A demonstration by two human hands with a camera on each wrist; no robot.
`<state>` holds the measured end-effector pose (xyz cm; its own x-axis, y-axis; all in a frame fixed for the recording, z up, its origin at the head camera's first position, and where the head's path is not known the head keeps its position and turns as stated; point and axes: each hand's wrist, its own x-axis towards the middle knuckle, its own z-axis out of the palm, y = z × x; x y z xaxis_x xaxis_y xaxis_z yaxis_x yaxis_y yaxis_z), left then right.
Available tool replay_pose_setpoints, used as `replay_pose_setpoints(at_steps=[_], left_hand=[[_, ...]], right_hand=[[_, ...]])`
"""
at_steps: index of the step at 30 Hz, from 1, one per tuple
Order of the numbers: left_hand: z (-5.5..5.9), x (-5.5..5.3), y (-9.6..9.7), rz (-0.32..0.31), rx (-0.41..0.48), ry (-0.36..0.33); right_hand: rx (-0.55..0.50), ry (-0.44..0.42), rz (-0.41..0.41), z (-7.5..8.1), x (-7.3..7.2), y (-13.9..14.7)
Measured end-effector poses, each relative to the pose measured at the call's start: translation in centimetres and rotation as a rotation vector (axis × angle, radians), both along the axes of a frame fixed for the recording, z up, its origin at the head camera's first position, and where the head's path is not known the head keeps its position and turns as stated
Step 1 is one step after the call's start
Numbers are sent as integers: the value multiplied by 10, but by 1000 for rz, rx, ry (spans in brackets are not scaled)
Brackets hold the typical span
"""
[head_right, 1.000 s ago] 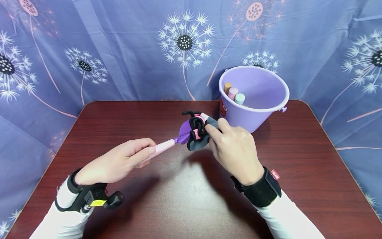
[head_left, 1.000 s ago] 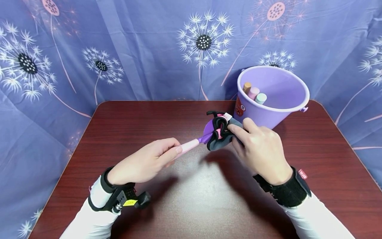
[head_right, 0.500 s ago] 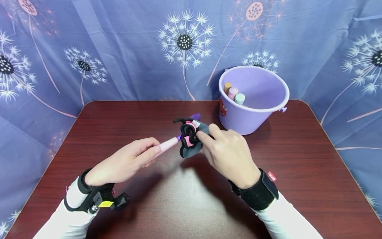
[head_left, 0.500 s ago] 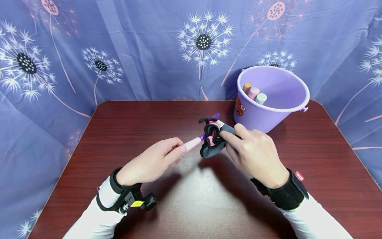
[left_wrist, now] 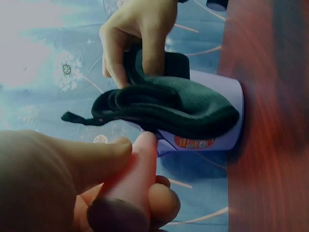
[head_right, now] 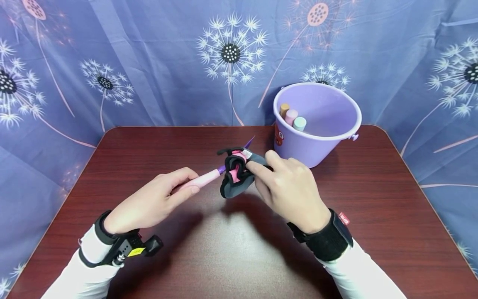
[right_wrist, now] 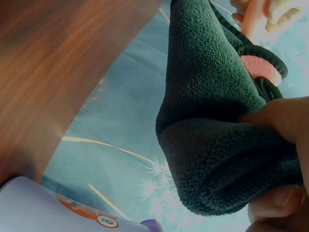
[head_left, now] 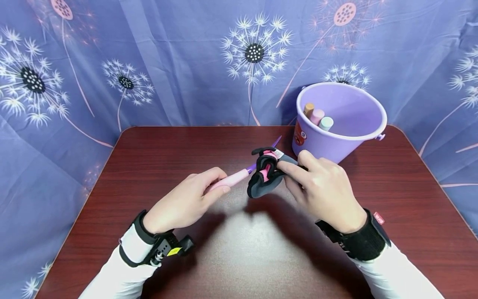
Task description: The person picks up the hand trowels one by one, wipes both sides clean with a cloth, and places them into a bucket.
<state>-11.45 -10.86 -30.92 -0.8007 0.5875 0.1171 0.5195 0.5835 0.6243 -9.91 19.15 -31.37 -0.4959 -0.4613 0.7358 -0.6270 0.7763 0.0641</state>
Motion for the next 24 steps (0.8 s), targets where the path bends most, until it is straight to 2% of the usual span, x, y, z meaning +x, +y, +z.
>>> replay_pose_setpoints(at_steps=[13,24], left_hand=[[5,-4,-9,9,-38,18],[15,-7,-22,-6,-63,22]], right_hand=[[-113,-6,-101,0,-6,12],[-127,-83,-222,-5,-8,21]])
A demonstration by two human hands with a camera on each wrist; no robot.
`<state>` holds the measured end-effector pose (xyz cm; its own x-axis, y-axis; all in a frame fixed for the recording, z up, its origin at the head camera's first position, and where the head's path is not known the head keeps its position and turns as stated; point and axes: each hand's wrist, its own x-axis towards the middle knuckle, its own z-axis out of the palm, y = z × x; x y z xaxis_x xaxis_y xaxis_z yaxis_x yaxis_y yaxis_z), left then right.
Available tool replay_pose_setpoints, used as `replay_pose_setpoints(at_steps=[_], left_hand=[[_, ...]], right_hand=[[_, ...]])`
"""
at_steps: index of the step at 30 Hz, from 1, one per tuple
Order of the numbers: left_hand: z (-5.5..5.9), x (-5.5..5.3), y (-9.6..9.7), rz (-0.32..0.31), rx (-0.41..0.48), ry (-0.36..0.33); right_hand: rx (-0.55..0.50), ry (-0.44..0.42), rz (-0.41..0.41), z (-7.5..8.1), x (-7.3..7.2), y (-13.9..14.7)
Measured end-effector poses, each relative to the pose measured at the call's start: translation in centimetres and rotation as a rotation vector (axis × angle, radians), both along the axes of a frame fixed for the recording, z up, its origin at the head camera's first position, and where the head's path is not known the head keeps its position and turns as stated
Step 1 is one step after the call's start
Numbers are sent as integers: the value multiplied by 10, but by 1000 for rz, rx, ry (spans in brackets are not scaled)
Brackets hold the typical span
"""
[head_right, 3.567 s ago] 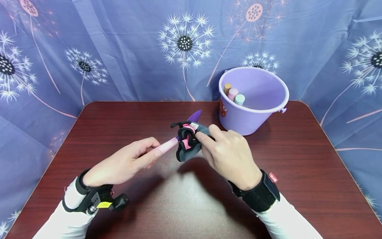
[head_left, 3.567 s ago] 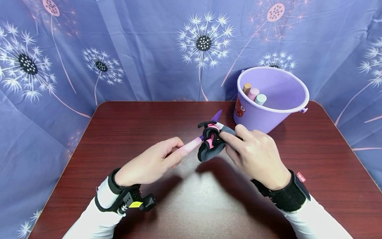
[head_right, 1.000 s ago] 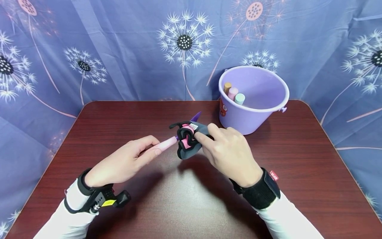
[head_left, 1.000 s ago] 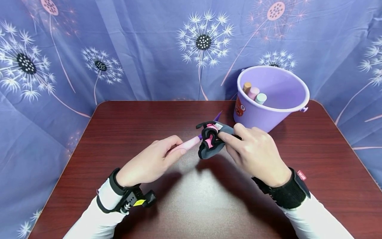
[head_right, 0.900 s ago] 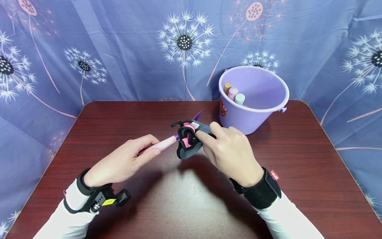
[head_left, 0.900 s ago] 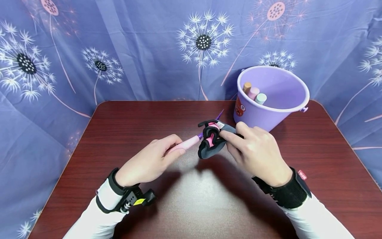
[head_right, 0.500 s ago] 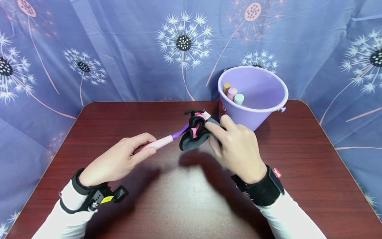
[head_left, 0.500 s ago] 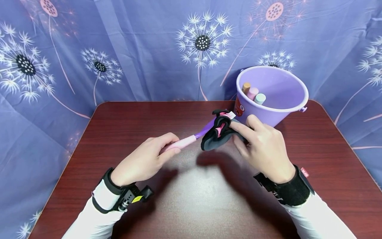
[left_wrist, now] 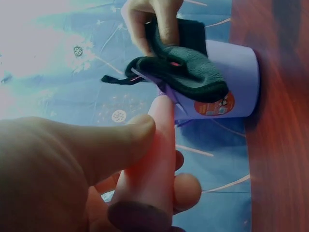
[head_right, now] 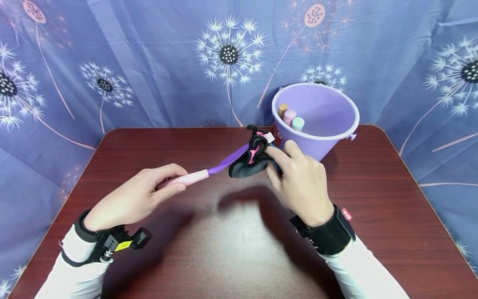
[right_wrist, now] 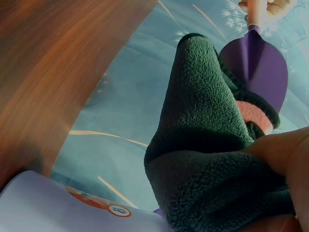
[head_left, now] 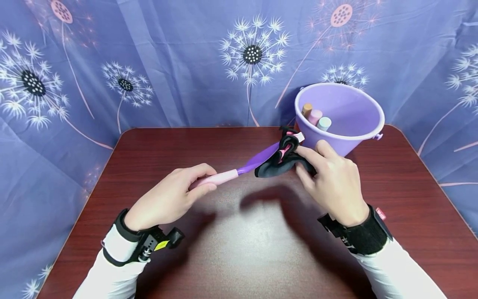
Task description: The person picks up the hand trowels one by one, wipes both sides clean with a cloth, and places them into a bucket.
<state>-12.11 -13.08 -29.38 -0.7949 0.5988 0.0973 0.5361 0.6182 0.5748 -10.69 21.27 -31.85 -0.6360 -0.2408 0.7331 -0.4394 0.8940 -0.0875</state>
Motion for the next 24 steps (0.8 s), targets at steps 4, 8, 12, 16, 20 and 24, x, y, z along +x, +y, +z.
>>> replay_pose_setpoints(at_steps=[4,8,12,16,20,24], left_hand=[[4,-1,-6,0,-5,-13],[7,-2,-10,-7,-10,-12],[11,-1,-12,-18,-13,-5],[14,1,-13,-21,-13,-7],[17,2,-13,-10,-13,-12],[20,1,-12,16,-11,-4]], right_hand=[[10,-22,-30,0,0,1],[15,-39,-44,-1,0,2],[9,-47,-52,-2,-1,3],[10,-57,-51,-3,0,3],[16,-67,-44,-3,0,2],[20,-100,-51,-3,1,2]])
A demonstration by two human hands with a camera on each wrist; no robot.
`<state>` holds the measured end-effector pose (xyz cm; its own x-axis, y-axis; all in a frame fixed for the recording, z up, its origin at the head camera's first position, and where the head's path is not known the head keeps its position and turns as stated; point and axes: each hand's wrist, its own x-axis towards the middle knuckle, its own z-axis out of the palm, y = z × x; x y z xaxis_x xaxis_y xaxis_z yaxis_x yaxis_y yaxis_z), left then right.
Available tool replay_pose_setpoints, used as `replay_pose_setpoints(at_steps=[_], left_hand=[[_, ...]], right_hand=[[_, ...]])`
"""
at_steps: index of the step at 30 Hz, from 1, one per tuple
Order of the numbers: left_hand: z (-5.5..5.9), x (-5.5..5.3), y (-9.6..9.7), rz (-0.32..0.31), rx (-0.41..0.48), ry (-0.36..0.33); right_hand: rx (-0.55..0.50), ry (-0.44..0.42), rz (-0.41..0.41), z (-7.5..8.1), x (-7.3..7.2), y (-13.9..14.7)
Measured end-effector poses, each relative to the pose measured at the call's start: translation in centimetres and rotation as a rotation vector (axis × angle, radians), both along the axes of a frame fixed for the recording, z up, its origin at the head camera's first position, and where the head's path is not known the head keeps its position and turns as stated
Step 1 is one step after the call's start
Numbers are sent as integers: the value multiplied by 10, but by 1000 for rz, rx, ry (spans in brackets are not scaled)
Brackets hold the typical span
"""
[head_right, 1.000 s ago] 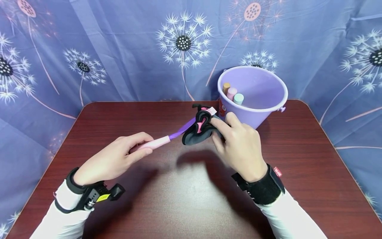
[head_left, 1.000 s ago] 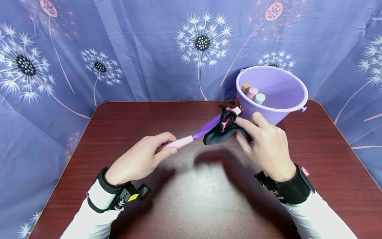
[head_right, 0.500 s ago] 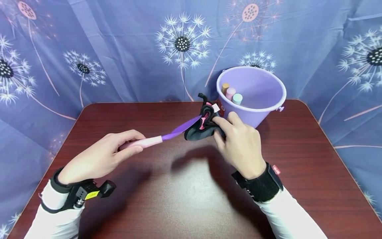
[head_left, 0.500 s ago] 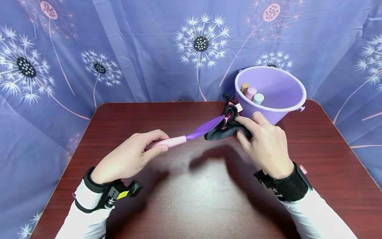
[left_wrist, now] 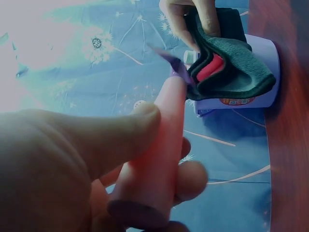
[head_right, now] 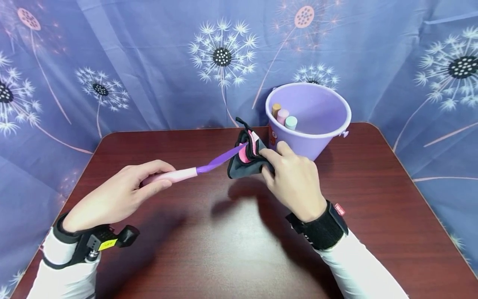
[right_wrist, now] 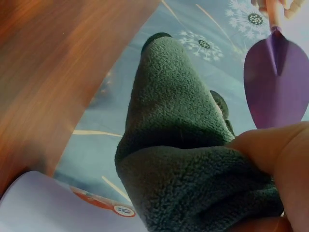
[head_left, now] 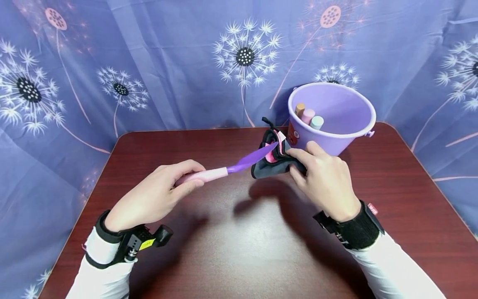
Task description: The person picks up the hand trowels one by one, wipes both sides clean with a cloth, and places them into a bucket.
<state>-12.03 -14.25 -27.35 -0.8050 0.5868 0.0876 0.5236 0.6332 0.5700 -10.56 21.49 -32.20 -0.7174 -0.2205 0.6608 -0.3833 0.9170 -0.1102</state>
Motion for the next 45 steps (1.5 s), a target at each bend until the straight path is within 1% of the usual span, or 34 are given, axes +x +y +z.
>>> replay_pose_setpoints(at_steps=[3,6,11,17,22,27,30,37,42,45], left_hand=[[4,-2,2,25,9,32],[12,-5,4,55,13,65],[26,-10,10,94,4,96],[41,-21,20,117,-17,132],[57,-33,33,98,-43,159],[75,-45,52,76,-89,200],[85,-52,65,51,-128,230],[103,-67,99,-20,-184,262],[115,-77,127,-36,-208,274],[120,-83,146,-46,-230,298]], right_hand=[[8,-28,-5,0,1,0],[18,-43,1,1,3,-1],[32,-44,35,3,6,-2],[45,-42,70,4,10,-5],[61,-46,98,4,12,-7],[78,-51,115,5,15,-10],[87,-55,131,6,16,-11],[111,-80,171,6,19,-15],[129,-95,174,4,19,-17],[134,-93,181,4,20,-18]])
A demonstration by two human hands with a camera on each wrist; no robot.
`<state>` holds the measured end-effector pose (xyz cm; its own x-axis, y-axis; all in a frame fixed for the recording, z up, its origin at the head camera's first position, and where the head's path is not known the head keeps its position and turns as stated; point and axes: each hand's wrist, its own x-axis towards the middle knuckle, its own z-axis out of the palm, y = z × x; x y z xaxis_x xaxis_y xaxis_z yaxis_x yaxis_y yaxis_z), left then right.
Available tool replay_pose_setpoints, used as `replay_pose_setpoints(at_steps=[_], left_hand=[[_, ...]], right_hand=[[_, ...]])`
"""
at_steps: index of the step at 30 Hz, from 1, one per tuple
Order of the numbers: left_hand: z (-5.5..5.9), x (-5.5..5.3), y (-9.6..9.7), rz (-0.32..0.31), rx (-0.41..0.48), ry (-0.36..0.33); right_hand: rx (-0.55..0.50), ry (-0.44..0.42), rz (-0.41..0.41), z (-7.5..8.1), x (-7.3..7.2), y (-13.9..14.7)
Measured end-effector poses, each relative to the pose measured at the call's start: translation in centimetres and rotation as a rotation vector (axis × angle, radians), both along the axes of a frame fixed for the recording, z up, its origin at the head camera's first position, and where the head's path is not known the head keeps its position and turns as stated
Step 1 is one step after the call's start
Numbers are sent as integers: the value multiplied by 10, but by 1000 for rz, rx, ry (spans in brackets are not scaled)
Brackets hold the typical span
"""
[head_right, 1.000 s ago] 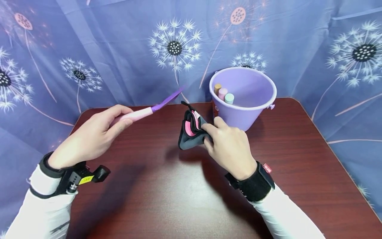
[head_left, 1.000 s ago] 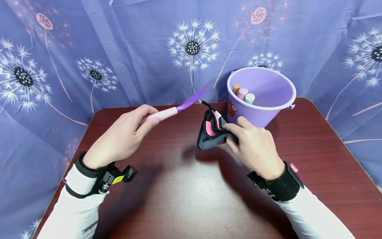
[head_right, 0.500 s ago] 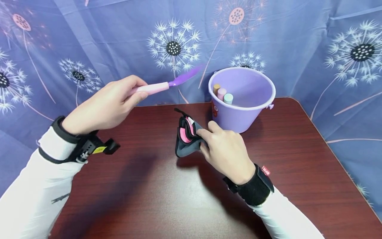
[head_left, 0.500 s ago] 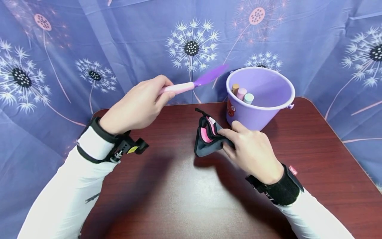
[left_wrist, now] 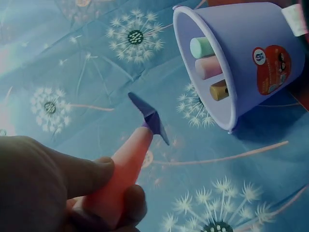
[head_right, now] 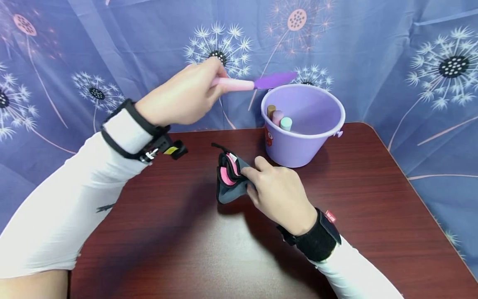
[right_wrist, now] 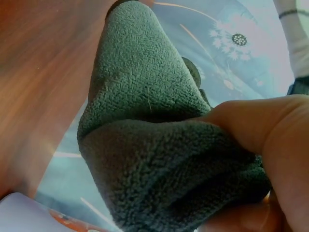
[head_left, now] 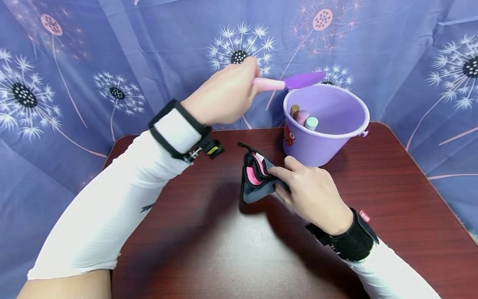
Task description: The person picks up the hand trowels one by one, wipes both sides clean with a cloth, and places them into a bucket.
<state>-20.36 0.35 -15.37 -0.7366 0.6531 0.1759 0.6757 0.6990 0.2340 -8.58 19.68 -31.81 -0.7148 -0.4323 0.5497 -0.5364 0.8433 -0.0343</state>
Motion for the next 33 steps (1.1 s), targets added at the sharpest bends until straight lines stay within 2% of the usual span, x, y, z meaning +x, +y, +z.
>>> replay_pose_setpoints(at_steps=[5,7,12,14,20,23,27,33], left_hand=[[0,-8,33,-17,-67,36],[-2,-9,48,-35,-88,13],[-12,-8,84,-62,-79,-131],[-16,-8,95,-61,-75,-148],[-34,-11,121,-93,-79,-91],[-46,-14,131,-119,-90,-9],[-59,-18,141,-120,-107,69],[-73,-21,149,-129,-141,95]], right_hand=[[5,0,5,0,1,-1],[5,-1,6,1,2,-1],[17,-11,12,1,2,-3],[28,-15,16,1,2,-4],[42,-16,21,0,2,-4],[43,-16,25,-1,2,-3],[43,-18,31,-1,2,-3],[49,-27,27,0,2,-2]])
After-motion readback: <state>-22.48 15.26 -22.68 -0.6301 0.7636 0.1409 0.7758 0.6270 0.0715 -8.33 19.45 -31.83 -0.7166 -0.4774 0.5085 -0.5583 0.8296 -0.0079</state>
